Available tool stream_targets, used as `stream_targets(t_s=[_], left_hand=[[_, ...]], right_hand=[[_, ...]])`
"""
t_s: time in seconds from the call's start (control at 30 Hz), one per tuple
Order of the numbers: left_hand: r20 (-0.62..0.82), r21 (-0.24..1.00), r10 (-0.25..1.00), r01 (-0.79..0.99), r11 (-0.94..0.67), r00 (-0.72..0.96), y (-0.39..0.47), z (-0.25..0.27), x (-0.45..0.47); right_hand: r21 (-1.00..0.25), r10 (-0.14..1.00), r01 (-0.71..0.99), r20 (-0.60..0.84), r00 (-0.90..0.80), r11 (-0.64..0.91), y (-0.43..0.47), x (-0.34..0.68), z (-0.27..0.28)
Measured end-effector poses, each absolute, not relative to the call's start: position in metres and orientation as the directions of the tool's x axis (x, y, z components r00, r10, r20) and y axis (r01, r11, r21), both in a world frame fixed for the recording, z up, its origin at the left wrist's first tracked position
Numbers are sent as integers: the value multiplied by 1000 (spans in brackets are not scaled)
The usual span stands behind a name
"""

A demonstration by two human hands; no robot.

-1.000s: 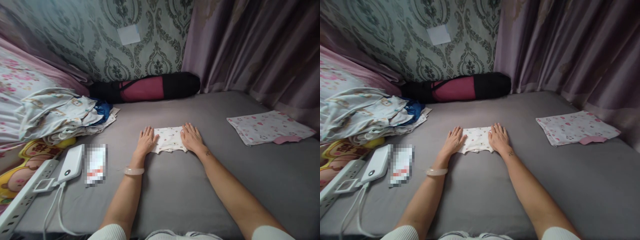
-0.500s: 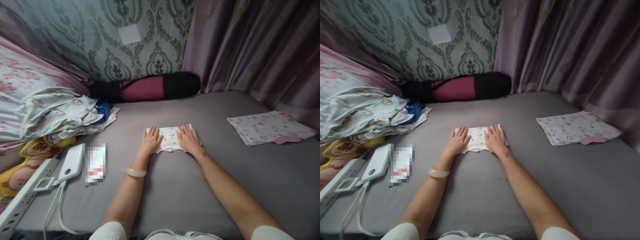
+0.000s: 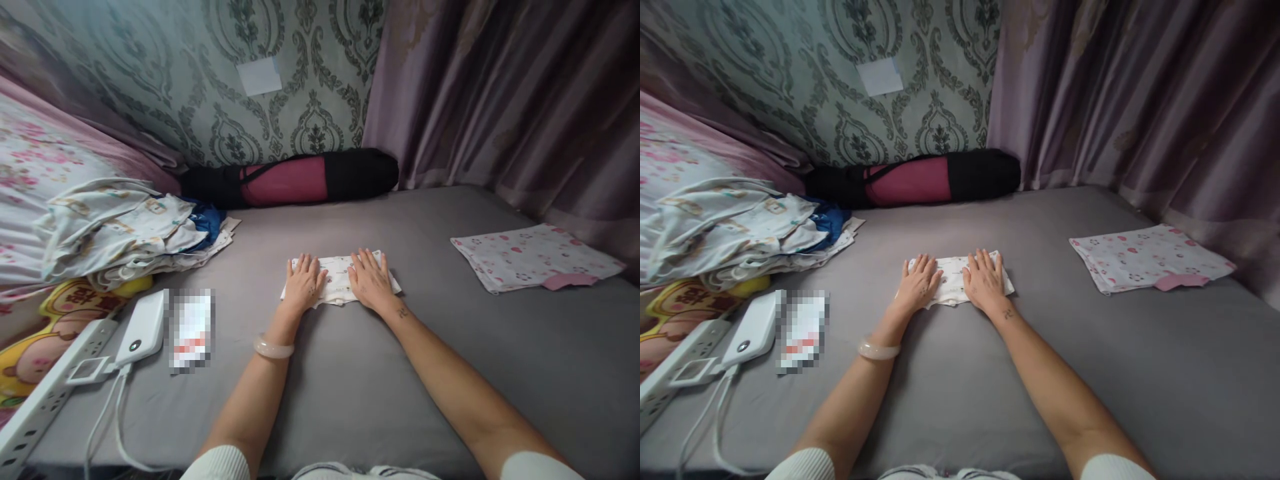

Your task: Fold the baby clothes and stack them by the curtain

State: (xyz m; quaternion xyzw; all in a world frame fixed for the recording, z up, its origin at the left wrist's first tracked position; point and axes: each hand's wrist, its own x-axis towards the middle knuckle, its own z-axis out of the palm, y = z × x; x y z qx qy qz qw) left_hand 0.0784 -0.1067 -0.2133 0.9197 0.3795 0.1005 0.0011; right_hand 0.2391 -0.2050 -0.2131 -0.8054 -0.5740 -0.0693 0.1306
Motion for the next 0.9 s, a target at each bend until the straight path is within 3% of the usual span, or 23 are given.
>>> stream_targets(t_s=[0.1,0.3,0.6,0.67,0.77,0.9], left_hand=[[217,97,683,680,-726,698,-117,-213,89],[64,147,670,657,-739,740,-128,-216,98],[64,178,659,642,-746,749,-129,-212,97],[72,253,651,617,-745,756,-126,-211,96],[133,487,692,561,-669,710,-116,-209,93],[230,757,856,467,-456,462,-101,-208,86]], right_hand=[[-159,919,953,265,292,-258,-203,229,-212],[-205,930,941,198,310,-270,-201,222,-219],[-239,929,933,191,318,-270,-199,223,-218],[-241,929,936,203,308,-257,-197,220,-215],[-238,930,945,235,282,-226,-192,212,-211],[-221,948,955,204,245,-200,-187,201,-213]])
